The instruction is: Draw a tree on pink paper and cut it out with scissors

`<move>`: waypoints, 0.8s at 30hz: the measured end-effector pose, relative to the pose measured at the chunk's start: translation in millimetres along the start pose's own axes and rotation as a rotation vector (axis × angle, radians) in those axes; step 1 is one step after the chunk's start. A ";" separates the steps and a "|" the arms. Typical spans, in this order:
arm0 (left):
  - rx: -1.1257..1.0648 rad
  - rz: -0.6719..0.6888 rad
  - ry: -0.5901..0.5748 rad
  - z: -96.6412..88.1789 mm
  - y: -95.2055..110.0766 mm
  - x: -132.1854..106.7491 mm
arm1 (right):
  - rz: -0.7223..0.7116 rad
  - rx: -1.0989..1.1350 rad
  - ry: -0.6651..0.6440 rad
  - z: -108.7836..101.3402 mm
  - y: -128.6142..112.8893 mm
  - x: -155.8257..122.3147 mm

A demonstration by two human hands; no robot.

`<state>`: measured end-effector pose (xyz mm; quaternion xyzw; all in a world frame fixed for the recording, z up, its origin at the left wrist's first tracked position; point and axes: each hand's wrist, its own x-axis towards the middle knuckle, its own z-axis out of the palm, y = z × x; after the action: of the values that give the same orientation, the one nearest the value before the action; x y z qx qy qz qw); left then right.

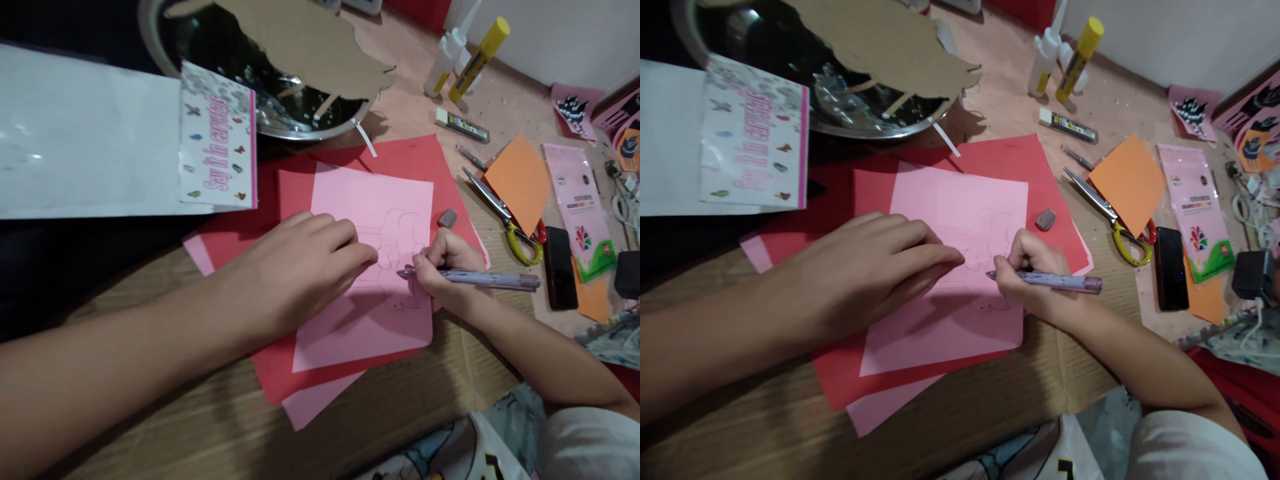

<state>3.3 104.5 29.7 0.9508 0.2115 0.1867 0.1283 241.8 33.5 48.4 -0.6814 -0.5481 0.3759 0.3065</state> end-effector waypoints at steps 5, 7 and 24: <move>0.001 0.015 0.031 -1.2 0.5 0.9 | -0.011 0.013 -0.062 -2.9 3.7 -0.6; 0.000 0.018 0.030 -0.9 0.7 2.0 | -0.011 0.024 -0.065 -3.3 4.0 -0.4; 0.001 -0.009 -0.011 -1.7 -0.1 1.7 | -0.033 0.057 -0.092 -6.2 7.0 0.2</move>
<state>4.0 105.7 31.7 0.9509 0.2151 0.1805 0.1300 250.7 32.2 45.8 -0.6454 -0.5619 0.4172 0.3061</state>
